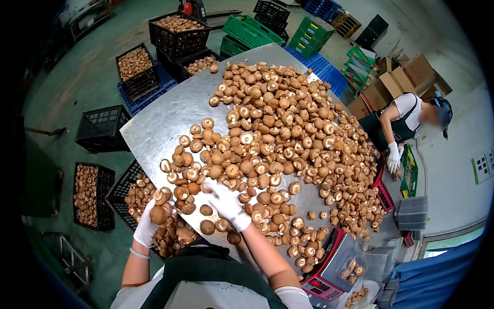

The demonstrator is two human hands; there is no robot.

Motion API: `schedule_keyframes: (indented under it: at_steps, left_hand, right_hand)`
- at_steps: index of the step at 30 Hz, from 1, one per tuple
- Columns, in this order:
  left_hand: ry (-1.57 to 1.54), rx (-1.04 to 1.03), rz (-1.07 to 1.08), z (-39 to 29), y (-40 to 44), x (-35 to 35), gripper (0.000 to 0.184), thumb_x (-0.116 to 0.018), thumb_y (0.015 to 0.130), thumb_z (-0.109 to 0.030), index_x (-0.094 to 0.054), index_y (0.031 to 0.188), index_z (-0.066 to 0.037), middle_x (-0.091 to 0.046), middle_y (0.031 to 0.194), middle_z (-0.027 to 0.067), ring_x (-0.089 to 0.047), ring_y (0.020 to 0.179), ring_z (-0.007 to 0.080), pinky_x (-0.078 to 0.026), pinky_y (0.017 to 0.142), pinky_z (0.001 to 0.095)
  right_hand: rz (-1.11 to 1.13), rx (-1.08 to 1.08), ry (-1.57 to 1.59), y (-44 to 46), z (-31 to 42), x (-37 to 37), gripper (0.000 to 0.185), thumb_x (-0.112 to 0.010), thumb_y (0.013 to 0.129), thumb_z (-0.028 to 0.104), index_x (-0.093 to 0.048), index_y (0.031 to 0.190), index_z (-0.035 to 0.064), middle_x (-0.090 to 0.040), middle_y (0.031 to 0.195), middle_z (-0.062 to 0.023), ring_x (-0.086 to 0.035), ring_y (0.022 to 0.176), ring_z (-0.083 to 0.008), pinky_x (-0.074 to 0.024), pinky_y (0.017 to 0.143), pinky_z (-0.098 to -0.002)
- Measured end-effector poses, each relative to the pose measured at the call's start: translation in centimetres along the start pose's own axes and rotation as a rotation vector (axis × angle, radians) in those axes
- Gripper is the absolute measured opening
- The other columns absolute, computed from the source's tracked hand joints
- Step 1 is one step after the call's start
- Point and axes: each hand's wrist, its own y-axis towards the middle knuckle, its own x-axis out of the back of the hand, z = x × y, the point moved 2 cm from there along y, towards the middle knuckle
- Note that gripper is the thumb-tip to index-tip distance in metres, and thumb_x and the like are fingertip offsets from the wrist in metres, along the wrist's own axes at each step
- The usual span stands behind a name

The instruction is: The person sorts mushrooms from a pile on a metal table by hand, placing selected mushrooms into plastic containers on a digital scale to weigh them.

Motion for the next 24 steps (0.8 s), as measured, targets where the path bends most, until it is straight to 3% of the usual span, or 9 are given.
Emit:
schedule_keyframes:
  at_steps: [1,4,7,9,11,12,16,19,24]
  left_hand:
    - [-0.001,-0.014,-0.014,-0.2,0.1,-0.2,0.05,-0.053,0.093,-0.034,-0.046,0.13,-0.001,-0.057,0.12,0.0134,-0.059,0.107,0.0247,-0.05,0.093,0.0367]
    - [0.011,-0.008,-0.012,0.2,0.3,-0.5,0.05,-0.053,0.093,-0.034,-0.046,0.13,-0.001,-0.057,0.119,0.0133,-0.059,0.107,0.0244,-0.049,0.093,0.0366]
    - [0.03,-0.003,0.008,0.7,0.4,0.2,0.046,-0.052,0.094,-0.031,-0.046,0.129,-0.002,-0.058,0.119,0.0123,-0.059,0.106,0.0243,-0.05,0.092,0.0359]
    - [0.017,0.018,0.002,0.5,-0.4,-0.2,0.046,-0.052,0.094,-0.031,-0.046,0.13,-0.002,-0.057,0.119,0.0121,-0.059,0.106,0.0241,-0.05,0.092,0.0356]
    - [0.007,0.045,-0.003,0.7,-0.8,-0.2,0.046,-0.052,0.094,-0.03,-0.045,0.131,-0.002,-0.057,0.119,0.0118,-0.06,0.106,0.0238,-0.05,0.092,0.0354]
    - [0.061,0.053,0.014,0.8,-0.9,-0.1,0.047,-0.051,0.094,-0.029,-0.044,0.131,-0.002,-0.057,0.12,0.0122,-0.06,0.106,0.0237,-0.05,0.093,0.0355]
    - [0.206,0.058,0.152,0.5,-1.0,-2.3,0.051,-0.051,0.094,-0.03,-0.041,0.134,0.0,-0.054,0.123,0.0139,-0.059,0.107,0.0226,-0.048,0.095,0.0352]
    - [0.14,0.152,0.237,1.6,-0.4,-3.6,0.047,-0.05,0.095,-0.028,-0.044,0.131,0.001,-0.055,0.121,0.013,-0.06,0.102,0.0218,-0.049,0.093,0.0338]
    - [0.138,0.332,0.291,5.0,0.5,-6.0,0.041,-0.047,0.096,-0.025,-0.048,0.126,0.003,-0.059,0.115,0.0143,-0.062,0.1,0.0238,-0.052,0.088,0.034]
  right_hand:
    - [-0.261,0.134,-0.211,1.3,-0.5,0.3,0.052,-0.065,0.084,0.029,-0.051,0.13,0.0097,-0.057,0.124,-0.0155,-0.063,0.102,-0.0276,-0.0506,0.086,-0.035]
    - [-0.24,0.043,-0.636,4.1,-0.6,1.0,0.055,-0.065,0.081,0.023,-0.047,0.131,0.0117,-0.05,0.13,-0.0148,-0.064,0.086,-0.0325,-0.0536,0.069,-0.0392]
    - [-0.274,0.146,-0.488,4.7,-1.9,0.6,0.051,-0.065,0.081,0.022,-0.049,0.129,0.011,-0.053,0.127,-0.015,-0.063,0.087,-0.0319,-0.0531,0.071,-0.0383]
    - [-0.416,0.324,-0.268,5.1,-3.6,0.8,0.045,-0.061,0.087,0.021,-0.051,0.129,0.0098,-0.064,0.103,-0.0101,-0.064,0.081,-0.0216,-0.0508,0.07,-0.0303]
    - [0.046,-0.21,0.666,3.6,-4.7,1.6,0.045,-0.058,0.091,0.026,-0.049,0.131,0.0061,-0.062,0.094,-0.005,-0.061,0.073,-0.0112,-0.0489,0.065,-0.0238]
    - [0.092,-0.205,0.881,3.0,-5.9,0.9,0.043,-0.055,0.095,0.025,-0.048,0.13,0.003,-0.059,0.092,-0.0006,-0.055,0.068,-0.0049,-0.0459,0.063,-0.0182]
    - [0.175,-0.181,1.376,0.3,-3.8,0.2,0.044,-0.051,0.097,0.024,-0.042,0.135,0.0033,-0.059,0.114,-0.0067,-0.06,0.095,-0.0153,-0.0511,0.073,-0.0284]
    - [0.187,-0.159,1.44,-0.9,-3.6,-0.6,0.043,-0.05,0.096,0.023,-0.043,0.134,0.0046,-0.054,0.123,-0.0072,-0.055,0.109,-0.0182,-0.0533,0.08,-0.0363]
    - [0.307,-0.089,0.651,-4.1,2.2,1.6,0.05,-0.059,0.09,0.03,-0.046,0.134,0.0103,-0.055,0.122,-0.0069,-0.054,0.101,-0.0132,-0.0501,0.077,-0.0266]
